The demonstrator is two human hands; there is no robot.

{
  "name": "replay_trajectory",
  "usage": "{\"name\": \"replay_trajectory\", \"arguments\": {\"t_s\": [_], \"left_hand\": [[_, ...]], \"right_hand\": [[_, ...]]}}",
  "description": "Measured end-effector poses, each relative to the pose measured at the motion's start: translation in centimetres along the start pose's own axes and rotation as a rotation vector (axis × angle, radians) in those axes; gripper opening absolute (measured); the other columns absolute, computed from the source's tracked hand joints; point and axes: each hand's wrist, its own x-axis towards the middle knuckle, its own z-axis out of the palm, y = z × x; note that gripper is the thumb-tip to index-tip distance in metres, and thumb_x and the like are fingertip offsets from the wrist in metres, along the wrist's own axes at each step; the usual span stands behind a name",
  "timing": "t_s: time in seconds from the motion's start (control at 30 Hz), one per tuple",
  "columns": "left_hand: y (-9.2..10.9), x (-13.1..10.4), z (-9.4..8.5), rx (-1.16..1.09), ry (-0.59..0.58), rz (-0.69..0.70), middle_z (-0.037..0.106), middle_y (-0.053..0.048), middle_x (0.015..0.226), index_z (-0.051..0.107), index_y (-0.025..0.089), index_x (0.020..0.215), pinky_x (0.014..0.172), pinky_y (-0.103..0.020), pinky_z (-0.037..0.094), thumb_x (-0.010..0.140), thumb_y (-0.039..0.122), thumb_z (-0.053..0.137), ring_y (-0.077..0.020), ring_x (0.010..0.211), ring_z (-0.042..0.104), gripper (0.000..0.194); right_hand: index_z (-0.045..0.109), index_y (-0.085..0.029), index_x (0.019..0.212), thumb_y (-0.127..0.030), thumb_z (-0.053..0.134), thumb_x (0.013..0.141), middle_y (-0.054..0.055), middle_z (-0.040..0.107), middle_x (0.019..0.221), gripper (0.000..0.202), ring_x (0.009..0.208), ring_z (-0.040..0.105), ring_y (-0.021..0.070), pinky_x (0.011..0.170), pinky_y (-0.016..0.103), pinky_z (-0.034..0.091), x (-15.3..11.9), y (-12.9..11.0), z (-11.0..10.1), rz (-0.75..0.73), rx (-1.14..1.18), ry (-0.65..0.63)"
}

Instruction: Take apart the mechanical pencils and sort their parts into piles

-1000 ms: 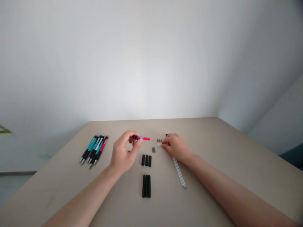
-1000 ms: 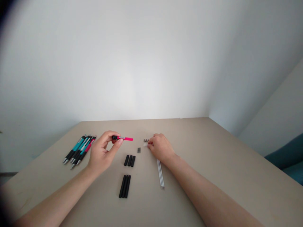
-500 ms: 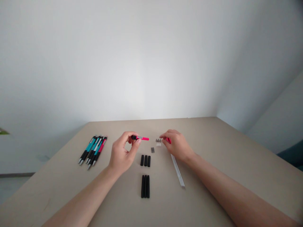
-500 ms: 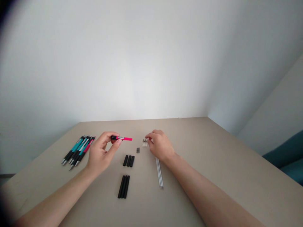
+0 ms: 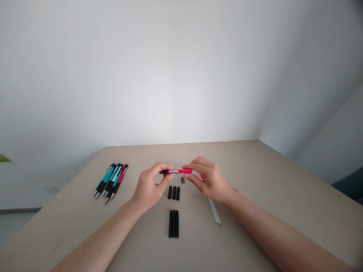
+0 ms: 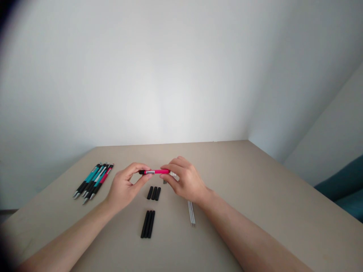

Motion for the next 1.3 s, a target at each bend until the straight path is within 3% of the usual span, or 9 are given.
{"name": "replay_trajectory", "arguments": {"t_s": [0.27, 0.33, 0.47, 0.6, 0.9, 1.07, 1.3], "left_hand": [[-0.3, 0.0, 0.3, 0.048, -0.068, -0.005, 0.068, -0.002, 0.079, 0.061, 0.019, 0.089, 0.071, -0.026, 0.051, 0.082, 0.028, 0.061, -0.0137, 0.072, 0.063, 0.012], [-0.3, 0.0, 0.2, 0.045, -0.065, -0.028, 0.068, -0.003, 0.079, 0.060, 0.019, 0.095, 0.071, -0.027, 0.051, 0.083, 0.028, 0.059, -0.0130, 0.070, 0.062, 0.015], [-0.3, 0.2, 0.0, 0.061, -0.028, -0.076, 0.068, -0.003, 0.079, 0.059, 0.018, 0.097, 0.071, -0.027, 0.050, 0.085, 0.029, 0.056, -0.0131, 0.070, 0.062, 0.017], [-0.2, 0.2, -0.1, 0.080, -0.004, -0.066, 0.067, -0.003, 0.077, 0.060, 0.018, 0.095, 0.070, -0.026, 0.050, 0.084, 0.028, 0.055, -0.0131, 0.069, 0.062, 0.015], [-0.2, 0.2, -0.2, 0.101, 0.005, -0.087, 0.068, -0.003, 0.081, 0.060, 0.018, 0.094, 0.070, -0.027, 0.050, 0.083, 0.024, 0.055, -0.0129, 0.068, 0.061, 0.013], [-0.4, 0.2, -0.1, 0.107, 0.001, -0.090, 0.069, -0.003, 0.082, 0.061, 0.018, 0.094, 0.071, -0.027, 0.050, 0.083, 0.023, 0.055, -0.0131, 0.069, 0.061, 0.013], [-0.7, 0.1, -0.2, 0.114, -0.009, -0.096, 0.068, -0.003, 0.083, 0.060, 0.017, 0.096, 0.072, -0.026, 0.049, 0.084, 0.023, 0.053, -0.0125, 0.071, 0.060, 0.015]], "right_hand": [[0.068, -0.017, 0.096, -0.030, 0.052, 0.088, 0.008, 0.066, 0.081, 0.022, 0.077, 0.057, 0.0175, 0.071, 0.030, 0.045, -0.1, -0.4, -0.5, 0.048, 0.037, 0.039], [0.069, -0.017, 0.088, -0.033, 0.050, 0.087, 0.006, 0.065, 0.074, 0.024, 0.070, 0.057, 0.0163, 0.067, 0.028, 0.044, -0.1, 0.4, -1.0, 0.158, -0.020, 0.081], [0.070, -0.016, 0.076, -0.038, 0.049, 0.083, 0.006, 0.066, 0.066, 0.031, 0.058, 0.055, 0.0157, 0.058, 0.026, 0.039, -0.3, 3.6, -2.5, 0.579, -0.343, 0.244], [0.074, -0.019, 0.080, -0.034, 0.048, 0.080, 0.009, 0.070, 0.074, 0.030, 0.066, 0.062, 0.0222, 0.057, 0.028, 0.038, -0.6, 6.1, -3.7, 0.868, -0.578, 0.118], [0.073, -0.014, 0.077, -0.024, 0.056, 0.069, 0.018, 0.070, 0.079, 0.022, 0.076, 0.067, 0.0296, 0.058, 0.032, 0.044, -1.1, 5.9, -3.6, 1.028, -0.676, -0.328], [0.073, -0.015, 0.071, -0.038, 0.058, 0.070, 0.017, 0.070, 0.075, 0.026, 0.075, 0.066, 0.0288, 0.059, 0.032, 0.045, -1.2, 5.8, -3.5, 0.995, -0.618, -0.332], [0.074, -0.016, 0.071, -0.030, 0.056, 0.071, 0.013, 0.071, 0.073, 0.023, 0.072, 0.065, 0.0228, 0.058, 0.026, 0.042, -1.0, 6.8, -3.1, 0.987, -0.536, -0.327]]}}
